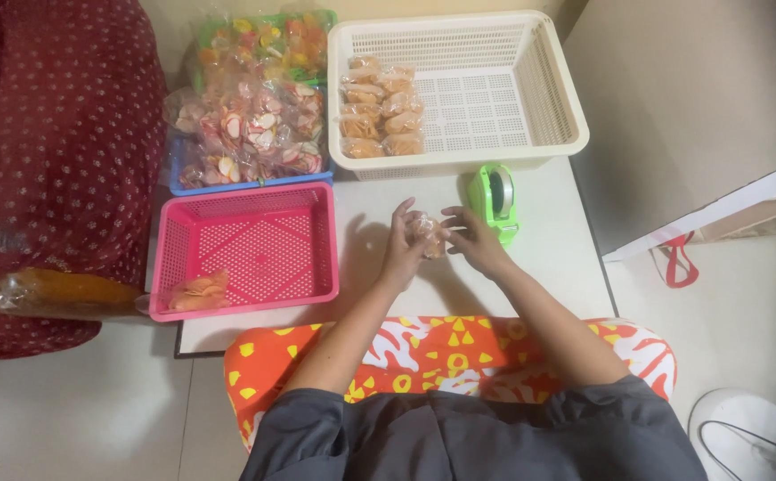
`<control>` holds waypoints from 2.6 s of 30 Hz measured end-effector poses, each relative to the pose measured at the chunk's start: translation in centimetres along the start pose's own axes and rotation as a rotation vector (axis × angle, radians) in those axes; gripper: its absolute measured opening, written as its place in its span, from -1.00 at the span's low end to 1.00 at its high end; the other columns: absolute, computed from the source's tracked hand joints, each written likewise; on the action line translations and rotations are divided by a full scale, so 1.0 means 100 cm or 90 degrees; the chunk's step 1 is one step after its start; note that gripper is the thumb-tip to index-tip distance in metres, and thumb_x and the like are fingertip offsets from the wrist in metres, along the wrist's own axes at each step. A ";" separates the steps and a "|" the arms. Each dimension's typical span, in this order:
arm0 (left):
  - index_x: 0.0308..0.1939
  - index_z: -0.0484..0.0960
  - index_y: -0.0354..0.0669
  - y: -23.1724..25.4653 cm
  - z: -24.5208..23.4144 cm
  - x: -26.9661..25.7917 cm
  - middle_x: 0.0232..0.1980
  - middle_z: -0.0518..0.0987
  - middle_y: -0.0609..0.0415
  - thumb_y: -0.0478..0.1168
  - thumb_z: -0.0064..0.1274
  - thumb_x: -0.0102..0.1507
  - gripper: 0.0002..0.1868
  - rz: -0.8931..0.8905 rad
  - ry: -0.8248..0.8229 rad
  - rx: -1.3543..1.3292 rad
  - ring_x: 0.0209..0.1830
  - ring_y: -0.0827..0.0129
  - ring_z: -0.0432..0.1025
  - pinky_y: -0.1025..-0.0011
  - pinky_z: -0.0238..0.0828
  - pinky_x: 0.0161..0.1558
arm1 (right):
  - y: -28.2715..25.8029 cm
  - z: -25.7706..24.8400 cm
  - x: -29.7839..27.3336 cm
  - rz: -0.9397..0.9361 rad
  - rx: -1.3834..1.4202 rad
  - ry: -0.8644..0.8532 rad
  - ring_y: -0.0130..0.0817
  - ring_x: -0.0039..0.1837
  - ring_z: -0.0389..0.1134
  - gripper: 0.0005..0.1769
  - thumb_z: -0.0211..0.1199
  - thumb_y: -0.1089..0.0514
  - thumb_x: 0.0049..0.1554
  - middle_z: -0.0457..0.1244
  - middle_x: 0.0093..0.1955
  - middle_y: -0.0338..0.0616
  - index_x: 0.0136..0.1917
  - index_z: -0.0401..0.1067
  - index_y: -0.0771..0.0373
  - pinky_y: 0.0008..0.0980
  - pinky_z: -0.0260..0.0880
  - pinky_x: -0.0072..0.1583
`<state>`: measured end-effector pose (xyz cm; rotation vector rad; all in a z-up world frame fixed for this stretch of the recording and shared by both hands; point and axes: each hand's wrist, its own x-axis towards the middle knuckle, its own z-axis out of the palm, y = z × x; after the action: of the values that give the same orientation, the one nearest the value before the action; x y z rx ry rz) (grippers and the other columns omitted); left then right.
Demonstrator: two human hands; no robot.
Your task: Packaging small food items into plastic bags and sealing them with a tape dispenser, then sorting them into baskets.
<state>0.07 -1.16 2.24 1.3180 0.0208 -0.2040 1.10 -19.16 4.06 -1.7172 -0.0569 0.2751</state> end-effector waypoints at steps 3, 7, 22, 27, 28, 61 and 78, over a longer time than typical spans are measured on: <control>0.55 -0.03 0.11 -0.005 0.000 0.002 0.42 0.08 -0.23 -0.45 -0.05 0.36 -0.23 0.010 0.051 0.033 0.39 -0.26 0.24 -0.07 0.60 0.10 | 0.000 0.011 -0.005 -0.075 -0.070 -0.053 0.20 0.36 0.30 -0.11 0.56 0.28 -0.04 0.20 0.35 0.24 0.48 0.22 0.17 0.13 0.48 0.20; 0.53 0.01 0.17 -0.009 0.004 0.000 0.40 0.07 -0.14 -0.44 -0.04 0.34 -0.23 0.001 0.086 0.005 0.31 -0.07 0.29 0.17 0.70 -0.06 | -0.014 0.022 -0.013 -0.098 -0.227 -0.043 0.13 0.32 0.35 -0.11 0.56 0.30 -0.08 0.21 0.34 0.14 0.46 0.24 0.19 0.00 0.55 0.14; 0.44 0.37 0.08 0.003 -0.023 0.001 0.43 0.19 -0.08 -0.18 0.22 0.27 -0.34 -0.010 -0.020 0.153 0.53 0.01 0.07 -0.02 -0.08 0.52 | -0.001 0.003 0.016 -0.071 -0.104 -0.104 0.01 0.32 0.36 -0.30 0.24 0.44 0.10 0.30 0.32 0.11 0.50 0.30 0.18 -0.12 0.50 0.20; 0.37 0.36 0.10 0.005 -0.027 0.010 0.34 0.41 -0.08 -0.32 0.21 0.23 -0.35 -0.079 0.017 0.216 0.25 0.08 0.47 0.16 0.43 0.28 | -0.028 0.011 0.013 -0.070 -0.229 -0.086 0.13 0.37 0.33 -0.37 0.14 0.39 0.17 0.32 0.33 0.14 0.49 0.32 0.05 -0.02 0.42 0.32; 0.37 0.36 0.10 0.004 -0.028 0.015 0.34 0.41 -0.08 -0.32 0.21 0.23 -0.35 -0.077 0.017 0.216 0.25 0.08 0.47 0.16 0.43 0.28 | -0.034 0.012 0.012 -0.071 -0.229 -0.085 0.13 0.37 0.33 -0.37 0.14 0.39 0.17 0.32 0.33 0.14 0.49 0.32 0.05 -0.02 0.42 0.32; 0.17 0.63 0.15 0.125 -0.119 0.316 -0.08 0.53 0.13 -0.25 0.24 0.20 -0.55 0.302 0.105 0.539 -0.15 0.28 0.56 0.34 0.59 -0.04 | -0.122 0.018 0.316 -0.190 -0.381 0.128 -0.02 0.15 0.45 -0.51 0.30 0.20 0.19 0.38 0.20 -0.10 0.36 0.35 -0.08 -0.02 0.48 0.23; 0.26 0.50 0.07 0.070 -0.175 0.406 0.33 0.46 0.10 -0.26 -0.24 0.42 -0.64 0.087 0.089 0.978 0.56 0.27 0.04 -0.27 -0.45 0.52 | -0.164 0.068 0.343 0.099 -0.182 -0.023 -0.03 0.32 0.39 -0.46 0.08 0.05 0.26 0.38 0.25 0.01 0.51 0.26 -0.09 -0.06 0.45 0.28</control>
<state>42.76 11.74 -0.79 2.8509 -0.1341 0.0370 34.84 -3.21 13.99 -2.0047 0.0111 0.4300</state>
